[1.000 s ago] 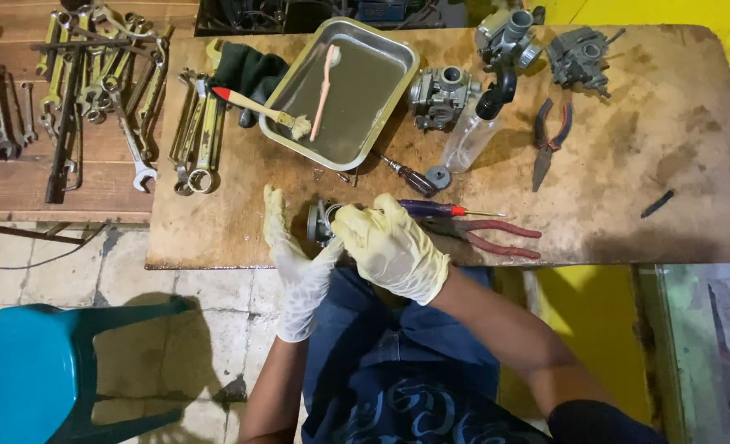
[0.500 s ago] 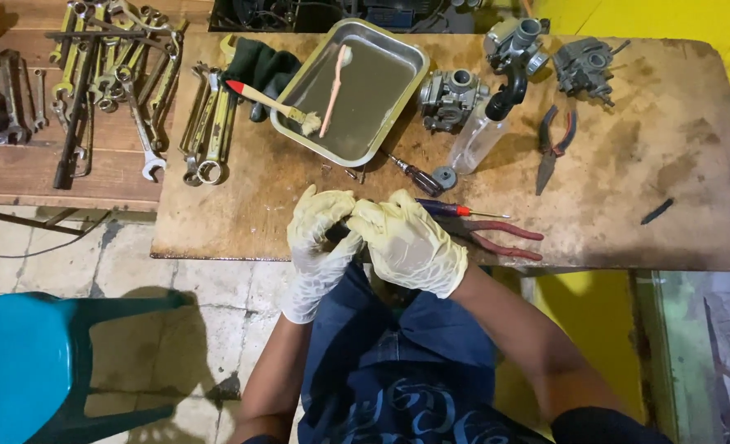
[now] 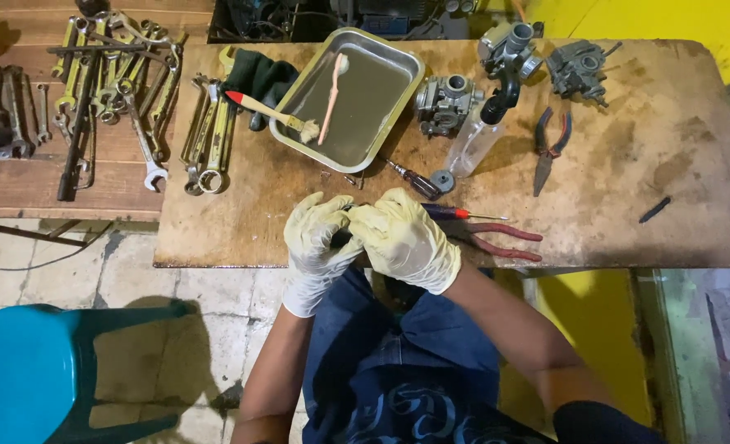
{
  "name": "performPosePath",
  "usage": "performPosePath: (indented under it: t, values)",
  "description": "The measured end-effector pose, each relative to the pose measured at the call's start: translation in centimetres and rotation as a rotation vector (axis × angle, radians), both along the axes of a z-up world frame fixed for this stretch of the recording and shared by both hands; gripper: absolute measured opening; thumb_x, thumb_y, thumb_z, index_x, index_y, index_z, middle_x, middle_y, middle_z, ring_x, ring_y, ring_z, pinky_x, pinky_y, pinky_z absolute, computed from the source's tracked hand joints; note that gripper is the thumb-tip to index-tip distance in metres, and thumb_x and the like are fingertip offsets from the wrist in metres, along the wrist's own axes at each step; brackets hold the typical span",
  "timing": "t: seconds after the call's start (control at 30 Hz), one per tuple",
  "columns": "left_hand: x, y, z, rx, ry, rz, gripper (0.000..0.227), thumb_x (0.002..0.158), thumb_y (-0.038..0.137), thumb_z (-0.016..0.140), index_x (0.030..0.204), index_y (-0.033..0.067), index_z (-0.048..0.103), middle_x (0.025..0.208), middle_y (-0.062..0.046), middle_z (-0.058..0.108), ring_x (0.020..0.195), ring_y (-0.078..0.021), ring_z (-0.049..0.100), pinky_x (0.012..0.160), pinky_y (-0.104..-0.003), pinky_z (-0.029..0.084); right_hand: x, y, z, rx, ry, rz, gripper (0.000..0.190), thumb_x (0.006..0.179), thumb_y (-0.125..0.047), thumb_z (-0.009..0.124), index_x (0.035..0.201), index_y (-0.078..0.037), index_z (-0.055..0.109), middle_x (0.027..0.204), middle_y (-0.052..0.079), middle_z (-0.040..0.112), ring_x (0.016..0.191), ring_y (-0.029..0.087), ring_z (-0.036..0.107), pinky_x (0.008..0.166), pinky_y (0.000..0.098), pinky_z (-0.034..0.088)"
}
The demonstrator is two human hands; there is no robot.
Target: The person assembles a carburetor by inserting a spring and a cylindrical component into the main body. They then use a screwdriver to tighten a screw on the side of the carburetor. Finally, they wipe the exterior of the carburetor with a yellow cloth.
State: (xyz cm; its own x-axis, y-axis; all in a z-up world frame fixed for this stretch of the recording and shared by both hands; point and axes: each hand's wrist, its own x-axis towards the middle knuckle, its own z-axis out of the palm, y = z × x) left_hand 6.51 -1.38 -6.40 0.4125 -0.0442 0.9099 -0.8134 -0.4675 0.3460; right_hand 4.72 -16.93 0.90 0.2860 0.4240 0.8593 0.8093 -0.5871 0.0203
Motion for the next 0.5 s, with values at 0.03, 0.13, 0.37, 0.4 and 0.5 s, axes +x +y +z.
performPosePath:
  t: [0.03,0.13,0.37,0.4,0.5]
  values:
    - [0.0,0.0,0.5,0.0,-0.002,-0.003,0.022,0.076,0.022,0.09,0.081,0.0121,0.071,0.093,-0.01,0.08,0.079,-0.0279,0.078,0.095,-0.048,0.056,-0.1,0.0,0.3,0.0,-0.002,-0.003,0.013,0.083,-0.001,0.06,0.081,-0.006,0.072,0.07,0.004,0.051,0.052,0.024,0.05,0.064,0.04,0.052]
    - [-0.1,0.0,1.5,0.037,-0.063,-0.037,0.022,0.084,0.026,0.084,0.085,0.0105,0.068,0.1,-0.013,0.079,0.076,-0.0312,0.075,0.088,-0.048,0.056,-0.1,-0.2,-0.1,0.038,-0.057,0.011,0.017,0.087,-0.001,0.058,0.075,-0.007,0.069,0.081,0.007,0.058,0.051,0.023,0.048,0.063,0.0392,0.053]
    - [0.4,0.4,1.0,0.074,-0.095,0.069,0.023,0.082,0.021,0.086,0.079,0.0132,0.065,0.101,-0.011,0.079,0.076,-0.0321,0.073,0.073,-0.046,0.059,1.6,-4.9,-4.5,0.001,-0.067,-0.25,0.021,0.096,-0.012,0.055,0.104,-0.01,0.074,0.102,0.008,0.065,0.072,0.024,0.061,0.057,0.0375,0.048]
    - [0.4,0.4,1.1,0.06,-0.07,0.038,0.02,0.084,0.02,0.084,0.08,0.0128,0.066,0.102,-0.011,0.079,0.077,-0.0328,0.073,0.072,-0.045,0.059,2.6,-6.5,-6.1,-0.097,-0.03,-0.426,0.023,0.093,-0.014,0.057,0.105,-0.013,0.077,0.101,0.009,0.068,0.072,0.025,0.063,0.053,0.0378,0.045]
    - [0.3,0.5,1.6,0.069,-0.075,0.024,0.018,0.088,0.021,0.081,0.084,0.013,0.065,0.104,-0.011,0.078,0.079,-0.0347,0.072,0.072,-0.044,0.057,5.7,-12.0,-11.8,-0.051,0.174,-0.443,0.033,0.091,-0.009,0.066,0.122,-0.018,0.071,0.116,0.01,0.07,0.082,0.035,0.075,0.061,0.0434,0.061]
